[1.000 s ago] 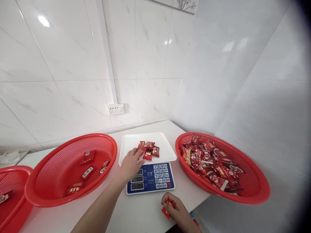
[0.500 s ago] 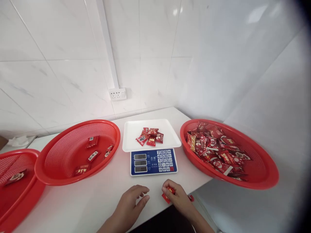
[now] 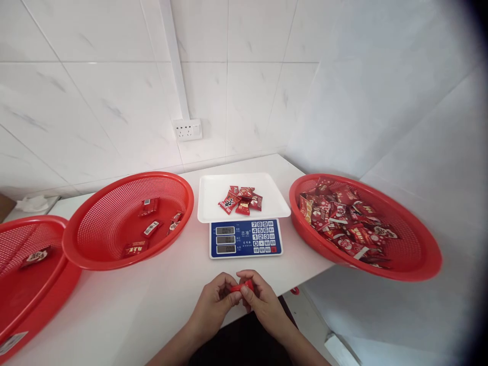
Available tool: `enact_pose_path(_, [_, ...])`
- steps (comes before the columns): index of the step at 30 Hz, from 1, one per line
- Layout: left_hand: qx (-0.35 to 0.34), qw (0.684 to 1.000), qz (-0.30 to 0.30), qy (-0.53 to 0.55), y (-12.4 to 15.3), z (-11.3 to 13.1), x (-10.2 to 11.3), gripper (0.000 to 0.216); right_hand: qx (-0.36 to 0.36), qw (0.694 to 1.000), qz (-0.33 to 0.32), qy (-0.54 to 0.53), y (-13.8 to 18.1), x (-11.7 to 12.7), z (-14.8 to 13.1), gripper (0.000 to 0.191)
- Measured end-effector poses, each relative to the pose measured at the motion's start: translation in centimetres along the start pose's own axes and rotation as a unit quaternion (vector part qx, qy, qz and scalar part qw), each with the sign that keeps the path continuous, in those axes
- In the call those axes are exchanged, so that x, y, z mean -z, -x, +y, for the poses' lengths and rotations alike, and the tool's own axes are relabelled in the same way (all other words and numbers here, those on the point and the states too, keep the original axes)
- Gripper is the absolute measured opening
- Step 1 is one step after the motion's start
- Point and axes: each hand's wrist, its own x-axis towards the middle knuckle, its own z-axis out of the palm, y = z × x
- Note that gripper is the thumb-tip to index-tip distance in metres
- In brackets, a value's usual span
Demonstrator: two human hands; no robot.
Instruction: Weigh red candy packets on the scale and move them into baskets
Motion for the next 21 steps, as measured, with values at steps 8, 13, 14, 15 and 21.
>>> enact_pose_path(8, [0.01,0.999,0.027,-0.046,-0.2,-0.4,-0.5,0.026,0.056,0.975,0.03,0.212,0.7,1.2,0.0,0.035])
enact_pose_path(13, [0.011,0.997,0.071,-0.018,-0.9,-0.1,-0.4,0.029,0.118,0.959,0.12,0.229,-1.7,3.1,-3.0,0.027])
enact_pose_path(14, [0.01,0.997,0.079,-0.018,-1.0,0.0,-0.3,0.029,0.135,0.949,0.162,0.236,-2.7,3.8,-4.0,0.028])
enact_pose_path(15, [0.01,0.996,0.084,-0.02,-1.1,0.1,-0.2,0.029,0.153,0.936,0.196,0.248,-3.7,4.5,-5.2,0.029])
enact_pose_path(21, [0.024,0.995,0.094,-0.036,-0.4,0.5,0.3,0.029,0.232,0.832,0.283,0.416,-7.9,7.1,-8.9,0.037])
